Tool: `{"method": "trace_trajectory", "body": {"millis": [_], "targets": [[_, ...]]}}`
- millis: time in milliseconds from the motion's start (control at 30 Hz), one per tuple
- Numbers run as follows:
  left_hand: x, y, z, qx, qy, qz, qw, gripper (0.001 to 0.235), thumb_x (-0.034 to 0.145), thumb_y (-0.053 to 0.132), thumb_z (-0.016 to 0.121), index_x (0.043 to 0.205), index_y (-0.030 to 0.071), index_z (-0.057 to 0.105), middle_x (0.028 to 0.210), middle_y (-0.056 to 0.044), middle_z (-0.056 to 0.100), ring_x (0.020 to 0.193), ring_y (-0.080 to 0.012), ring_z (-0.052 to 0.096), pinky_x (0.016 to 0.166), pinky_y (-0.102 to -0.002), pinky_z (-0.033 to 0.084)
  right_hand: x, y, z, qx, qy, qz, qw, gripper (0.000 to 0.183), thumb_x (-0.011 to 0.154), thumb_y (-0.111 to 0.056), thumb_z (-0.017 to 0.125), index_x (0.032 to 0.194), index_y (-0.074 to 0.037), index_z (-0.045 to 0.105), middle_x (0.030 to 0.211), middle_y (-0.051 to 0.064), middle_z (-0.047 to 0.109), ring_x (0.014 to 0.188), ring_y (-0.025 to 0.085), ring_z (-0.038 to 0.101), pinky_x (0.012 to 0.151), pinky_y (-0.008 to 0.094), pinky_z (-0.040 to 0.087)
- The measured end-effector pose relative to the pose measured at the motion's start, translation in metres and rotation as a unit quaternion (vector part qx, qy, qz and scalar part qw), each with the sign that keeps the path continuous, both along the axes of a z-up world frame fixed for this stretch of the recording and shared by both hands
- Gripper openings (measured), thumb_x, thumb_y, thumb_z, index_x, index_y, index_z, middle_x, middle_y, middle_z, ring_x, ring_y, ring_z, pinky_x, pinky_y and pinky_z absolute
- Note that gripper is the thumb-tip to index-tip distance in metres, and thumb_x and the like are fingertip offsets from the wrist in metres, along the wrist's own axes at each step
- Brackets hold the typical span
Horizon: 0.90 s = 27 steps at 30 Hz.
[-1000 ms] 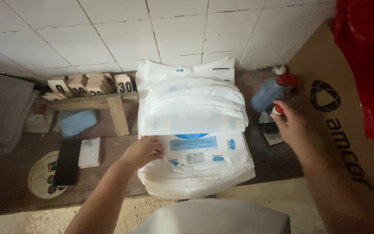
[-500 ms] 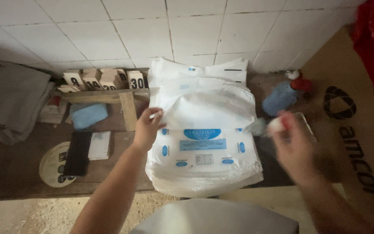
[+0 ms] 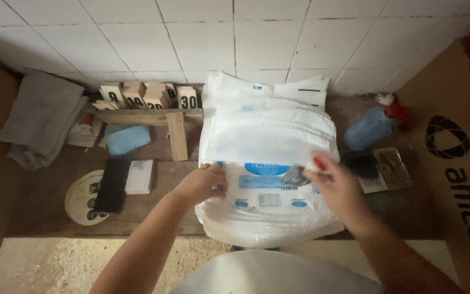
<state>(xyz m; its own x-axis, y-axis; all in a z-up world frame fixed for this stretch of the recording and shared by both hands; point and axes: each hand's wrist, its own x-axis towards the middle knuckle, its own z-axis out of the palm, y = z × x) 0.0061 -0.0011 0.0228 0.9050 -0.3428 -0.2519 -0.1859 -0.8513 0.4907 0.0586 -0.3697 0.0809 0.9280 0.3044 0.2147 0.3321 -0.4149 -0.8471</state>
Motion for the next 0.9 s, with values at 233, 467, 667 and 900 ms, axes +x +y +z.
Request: {"method": "trace_trajectory", "body": {"millis": [233,467,667,900], "targets": [[0.012,-0.005,0.041,-0.180,0.111,0.139,0.967,0.014,0.097,0.018,0.059,0.095,0.012,0.071,0.102,-0.003,0.079,0.094,-0.0179,0.072,0.082,-0.033,0.053,-0.032,-0.030,0.053,-0.050,-0.066,-0.098,0.992,0.051,0.087,-0.014,0.079,0.136,-0.010,0.065,0.118,0.010,0.074,0.096,0.017,0.071,0.086,0.027,0.056],[0.018,-0.018,0.043,-0.427,-0.081,0.417,0.798,0.034,0.104,0.022,0.060,0.128,0.006,0.043,0.135,-0.016,0.050,0.124,-0.0387,0.054,0.106,-0.047,0.049,-0.028,-0.004,-0.024,-0.101,-0.162,0.038,0.981,0.045,0.089,-0.020,0.076,0.132,-0.010,0.067,0.111,0.011,0.074,0.096,0.024,0.071,0.081,0.034,0.058],[-0.010,-0.012,0.033,-0.041,-0.075,0.103,0.991,0.058,0.077,0.025,0.087,0.129,0.020,0.061,0.127,-0.009,0.059,0.115,-0.0330,0.059,0.092,-0.049,0.055,-0.014,0.013,-0.040,-0.171,-0.097,0.062,0.979,0.048,0.095,-0.021,0.069,0.141,-0.013,0.061,0.119,0.015,0.069,0.106,0.030,0.070,0.089,0.040,0.059],[0.006,-0.007,-0.002,-0.036,0.021,0.012,0.999,0.021,0.088,0.024,0.076,0.108,0.015,0.078,0.109,-0.014,0.074,0.104,-0.0383,0.071,0.089,-0.050,0.057,-0.002,-0.014,0.023,0.003,-0.063,-0.028,0.998,0.054,0.089,-0.011,0.079,0.140,0.000,0.062,0.130,0.027,0.065,0.117,0.038,0.065,0.089,0.045,0.058]]}}
